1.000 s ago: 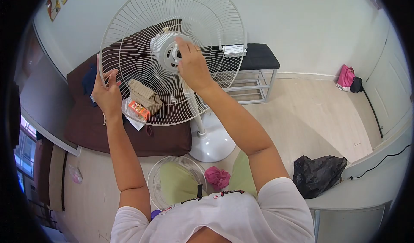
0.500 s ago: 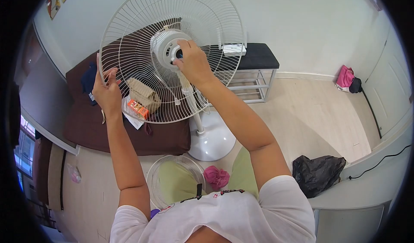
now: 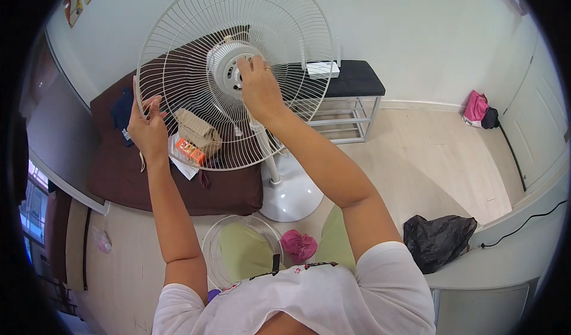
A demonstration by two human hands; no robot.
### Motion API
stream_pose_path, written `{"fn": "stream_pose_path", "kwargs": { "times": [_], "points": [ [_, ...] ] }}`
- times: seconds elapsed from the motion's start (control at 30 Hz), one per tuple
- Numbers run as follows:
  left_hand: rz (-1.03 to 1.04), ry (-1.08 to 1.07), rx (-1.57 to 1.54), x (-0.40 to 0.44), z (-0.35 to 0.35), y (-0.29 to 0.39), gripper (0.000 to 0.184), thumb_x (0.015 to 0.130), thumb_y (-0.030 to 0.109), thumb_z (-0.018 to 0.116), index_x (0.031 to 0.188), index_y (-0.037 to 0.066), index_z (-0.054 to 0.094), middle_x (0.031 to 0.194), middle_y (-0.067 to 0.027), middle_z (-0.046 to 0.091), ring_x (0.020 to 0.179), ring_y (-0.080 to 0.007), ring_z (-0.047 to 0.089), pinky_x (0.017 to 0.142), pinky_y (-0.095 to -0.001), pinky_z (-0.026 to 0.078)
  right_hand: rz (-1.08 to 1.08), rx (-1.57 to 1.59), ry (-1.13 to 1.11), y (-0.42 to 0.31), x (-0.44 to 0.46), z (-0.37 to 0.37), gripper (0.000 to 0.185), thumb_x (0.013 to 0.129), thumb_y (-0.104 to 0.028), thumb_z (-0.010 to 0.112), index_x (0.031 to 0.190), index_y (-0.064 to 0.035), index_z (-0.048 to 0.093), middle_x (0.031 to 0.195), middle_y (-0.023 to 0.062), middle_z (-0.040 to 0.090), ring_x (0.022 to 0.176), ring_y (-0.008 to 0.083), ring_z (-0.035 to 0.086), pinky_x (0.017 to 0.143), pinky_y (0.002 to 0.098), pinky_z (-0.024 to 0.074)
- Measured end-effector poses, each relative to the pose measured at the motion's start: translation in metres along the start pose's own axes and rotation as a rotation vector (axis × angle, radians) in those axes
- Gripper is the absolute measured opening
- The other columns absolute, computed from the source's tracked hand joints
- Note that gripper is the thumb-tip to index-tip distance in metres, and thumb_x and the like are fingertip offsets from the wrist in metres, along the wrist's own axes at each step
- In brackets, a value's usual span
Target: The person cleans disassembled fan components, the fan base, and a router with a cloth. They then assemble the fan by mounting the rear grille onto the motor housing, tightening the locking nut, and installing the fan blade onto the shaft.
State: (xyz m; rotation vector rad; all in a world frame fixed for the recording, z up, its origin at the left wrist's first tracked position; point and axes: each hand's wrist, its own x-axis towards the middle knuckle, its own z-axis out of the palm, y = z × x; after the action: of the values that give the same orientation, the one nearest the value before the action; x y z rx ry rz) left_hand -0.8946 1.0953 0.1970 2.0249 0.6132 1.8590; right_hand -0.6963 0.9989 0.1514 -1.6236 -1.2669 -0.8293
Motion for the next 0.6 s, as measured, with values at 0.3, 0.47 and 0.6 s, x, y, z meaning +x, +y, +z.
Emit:
{"fn": "stream_pose_path", "kwargs": {
  "times": [0.3,0.47,0.6],
  "points": [
    [-0.008,0.012,0.026,0.001,0.002,-0.002,0.055,0.085,0.003,0.059,0.133,0.026,0.047,0.078,-0.0064,0.068,0.055,-0.0114,0.059,0.053,-0.0282,0.047,0.159,0.200,0.127,-0.004,0.003,-0.007,0.048,0.067,-0.009,0.073,0.108,-0.0032,0.049,0.103,0.0230,0.048,0.096,0.0400,0.052,0.076,0.0388,0.0476],
    [-0.003,0.010,0.028,0.001,0.002,-0.006,0.055,0.084,0.005,0.060,0.133,0.026,0.047,0.078,-0.0062,0.068,0.056,-0.0125,0.060,0.054,-0.0291,0.048,0.028,-0.031,-0.045,-0.002,0.000,0.005,0.048,0.068,-0.010,0.073,0.107,0.0019,0.048,0.105,0.0245,0.049,0.095,0.0391,0.053,0.078,0.0391,0.0478],
    [-0.010,0.019,0.066,0.001,0.002,-0.008,0.055,0.084,0.006,0.061,0.133,0.027,0.047,0.078,-0.0066,0.068,0.060,-0.0143,0.062,0.057,-0.0303,0.048,-0.074,-0.054,-0.017,0.004,0.000,0.008,0.047,0.068,-0.011,0.073,0.105,0.0041,0.048,0.102,0.0239,0.049,0.095,0.0376,0.053,0.079,0.0406,0.0475]
  ]
}}
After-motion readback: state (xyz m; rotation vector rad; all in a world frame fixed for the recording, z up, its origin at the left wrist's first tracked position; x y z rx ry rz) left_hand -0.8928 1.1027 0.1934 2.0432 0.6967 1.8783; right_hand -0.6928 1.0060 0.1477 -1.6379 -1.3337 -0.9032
